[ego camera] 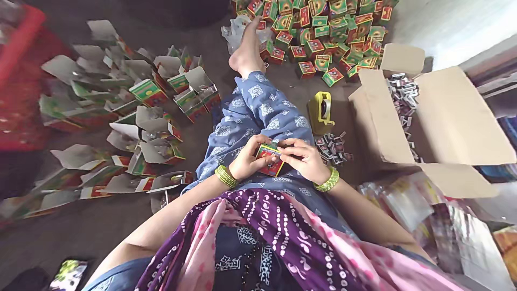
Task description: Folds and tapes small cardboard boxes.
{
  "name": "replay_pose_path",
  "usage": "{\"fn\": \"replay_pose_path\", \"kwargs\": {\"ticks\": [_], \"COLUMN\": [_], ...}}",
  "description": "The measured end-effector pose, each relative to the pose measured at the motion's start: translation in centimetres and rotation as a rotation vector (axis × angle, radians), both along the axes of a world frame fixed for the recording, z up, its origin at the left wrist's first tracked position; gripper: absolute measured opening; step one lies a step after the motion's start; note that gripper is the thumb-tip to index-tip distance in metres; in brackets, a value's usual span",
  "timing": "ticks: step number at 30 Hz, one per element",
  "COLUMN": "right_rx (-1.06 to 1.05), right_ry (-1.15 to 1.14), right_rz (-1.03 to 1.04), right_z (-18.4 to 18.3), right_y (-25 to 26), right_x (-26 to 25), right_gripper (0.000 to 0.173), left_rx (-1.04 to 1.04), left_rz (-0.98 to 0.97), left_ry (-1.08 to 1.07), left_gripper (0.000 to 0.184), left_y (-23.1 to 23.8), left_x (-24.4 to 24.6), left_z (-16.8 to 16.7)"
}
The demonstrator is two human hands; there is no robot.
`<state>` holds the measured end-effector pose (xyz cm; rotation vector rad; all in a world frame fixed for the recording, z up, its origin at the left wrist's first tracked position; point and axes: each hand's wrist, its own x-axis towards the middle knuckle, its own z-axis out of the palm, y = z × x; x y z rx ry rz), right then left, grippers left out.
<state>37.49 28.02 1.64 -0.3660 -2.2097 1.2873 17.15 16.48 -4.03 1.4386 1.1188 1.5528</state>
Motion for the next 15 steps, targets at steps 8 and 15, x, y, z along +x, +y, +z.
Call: {"fn": "replay_pose_path", "kwargs": {"ticks": [8,15], "right_rx": [-0.155,-0.07], "right_ry": [-0.034,-0.594], "right_rz": [-0.632,-0.919], "right_z": [0.1,-3.8], "right_y": [7.0,20.0], "right_x": [2.2,7.9], "right_gripper": [0.03,0.043], "left_rx": [-0.078,-0.021], "left_rz": [0.117,0.213], "left_ry": [-0.103,-0.053], "left_gripper": [0.03,0.026], "left_y": [-0.3,0.3], "left_x": [-0.1,-0.3], "left_z": [0.4,0.2]}}
